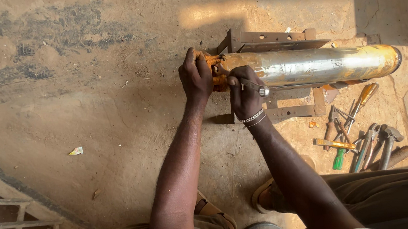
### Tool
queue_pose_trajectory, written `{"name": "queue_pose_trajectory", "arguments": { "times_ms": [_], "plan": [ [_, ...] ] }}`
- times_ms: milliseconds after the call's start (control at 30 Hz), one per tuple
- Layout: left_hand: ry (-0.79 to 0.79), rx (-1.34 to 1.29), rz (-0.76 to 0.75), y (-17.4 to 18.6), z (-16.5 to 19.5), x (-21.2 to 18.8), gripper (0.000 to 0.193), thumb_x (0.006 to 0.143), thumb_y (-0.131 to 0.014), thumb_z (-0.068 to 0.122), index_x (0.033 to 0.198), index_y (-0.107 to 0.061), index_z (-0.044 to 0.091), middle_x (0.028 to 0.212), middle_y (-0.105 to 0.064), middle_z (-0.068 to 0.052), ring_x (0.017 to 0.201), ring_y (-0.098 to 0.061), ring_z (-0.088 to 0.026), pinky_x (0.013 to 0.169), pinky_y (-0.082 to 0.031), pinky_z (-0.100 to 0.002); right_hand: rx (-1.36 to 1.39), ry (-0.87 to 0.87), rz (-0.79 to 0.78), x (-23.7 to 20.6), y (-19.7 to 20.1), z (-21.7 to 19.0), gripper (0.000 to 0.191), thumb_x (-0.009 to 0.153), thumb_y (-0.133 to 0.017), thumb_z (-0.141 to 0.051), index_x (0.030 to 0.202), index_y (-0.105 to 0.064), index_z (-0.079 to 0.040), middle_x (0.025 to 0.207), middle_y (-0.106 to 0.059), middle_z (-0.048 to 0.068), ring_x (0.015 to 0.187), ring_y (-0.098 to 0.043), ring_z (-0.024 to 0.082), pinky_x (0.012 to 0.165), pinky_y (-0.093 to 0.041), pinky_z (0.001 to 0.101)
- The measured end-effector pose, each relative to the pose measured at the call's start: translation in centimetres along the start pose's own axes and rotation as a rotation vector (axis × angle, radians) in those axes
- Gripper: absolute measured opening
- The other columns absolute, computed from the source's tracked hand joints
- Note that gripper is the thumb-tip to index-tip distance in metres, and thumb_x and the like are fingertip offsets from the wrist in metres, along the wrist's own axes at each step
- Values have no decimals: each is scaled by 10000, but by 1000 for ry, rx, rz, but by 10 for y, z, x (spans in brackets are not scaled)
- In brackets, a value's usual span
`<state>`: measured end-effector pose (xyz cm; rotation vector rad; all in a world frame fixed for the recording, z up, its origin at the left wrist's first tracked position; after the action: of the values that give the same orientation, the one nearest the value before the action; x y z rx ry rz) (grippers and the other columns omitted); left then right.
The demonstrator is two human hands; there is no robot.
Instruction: The person uses a wrench to repeatedly tighten a bolt on a rusty metal pipe clamped in a vise. The hands adjust the wrench and apply force to the bolt throughout the clip.
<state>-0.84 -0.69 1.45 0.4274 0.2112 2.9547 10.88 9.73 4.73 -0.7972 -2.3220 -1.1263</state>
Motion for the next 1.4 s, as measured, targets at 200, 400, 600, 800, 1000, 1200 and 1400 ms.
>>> {"name": "queue_pose_trajectory", "arguments": {
  "times_ms": [200,400,600,800,1000,1200,1400],
  "plan": [
    [47,9,-1,0,1,0,196,985,-461,113,908,-554,-42,637,-554,-160,565,-586,-254,544,-428,-436,-43,56,-62,21,-8,-7,183,1137,-503,-204,1034,-568,-67,836,-696,71,746,-701,188,622,-569,353],
    [32,-93,10,2,-1,-1,173,1026,-413,140,1008,-533,18,759,-638,-75,659,-659,-181,567,-515,-381,-7,-267,-200,73,-12,25,261,1118,-515,-251,947,-632,-92,717,-675,35,626,-667,137,591,-573,320],
    [163,19,-24,2,-7,-2,404,898,-439,116,1233,-500,-100,601,-586,-128,495,-585,-230,494,-474,-435,43,80,18,1,2,-8,161,1119,-547,-188,1025,-591,-66,886,-669,110,758,-677,213,651,-564,350],
    [89,-20,-24,9,-4,-3,165,974,-425,86,1054,-534,-8,671,-597,-135,592,-580,-229,599,-476,-408,-54,-82,-93,32,-11,-10,81,1060,-626,-142,1024,-642,-70,835,-699,79,659,-666,226,618,-527,370],
    [149,-52,5,12,0,-2,224,1088,-419,226,1140,-543,46,862,-706,-106,710,-688,-199,611,-535,-371,76,-98,50,57,-10,11,127,1081,-628,-204,1012,-639,-98,840,-718,75,670,-688,174,580,-559,325],
    [-402,522,-77,36,25,8,216,999,-706,258,1088,-656,67,1047,-723,-72,933,-731,-257,754,-584,-387,-122,-226,78,56,18,58,206,1117,-558,-314,1037,-641,-144,859,-715,68,759,-702,221,703,-567,416],
    [-173,790,-644,37,46,34,362,821,-793,63,1148,-671,-36,1356,-539,-264,848,-703,-274,636,-639,-341,-408,-169,101,51,-9,67,265,1085,-526,-408,1125,-625,-165,1008,-707,123,936,-681,319,792,-525,479]
  ]
}}
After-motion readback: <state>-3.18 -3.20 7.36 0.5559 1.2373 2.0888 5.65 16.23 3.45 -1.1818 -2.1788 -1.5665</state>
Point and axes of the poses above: each hand's wrist, its own x-axis towards the middle knuckle, its own y-axis out of the back of the hand, z = x × y, the point moved 2 cm from there along x, towards the middle knuckle
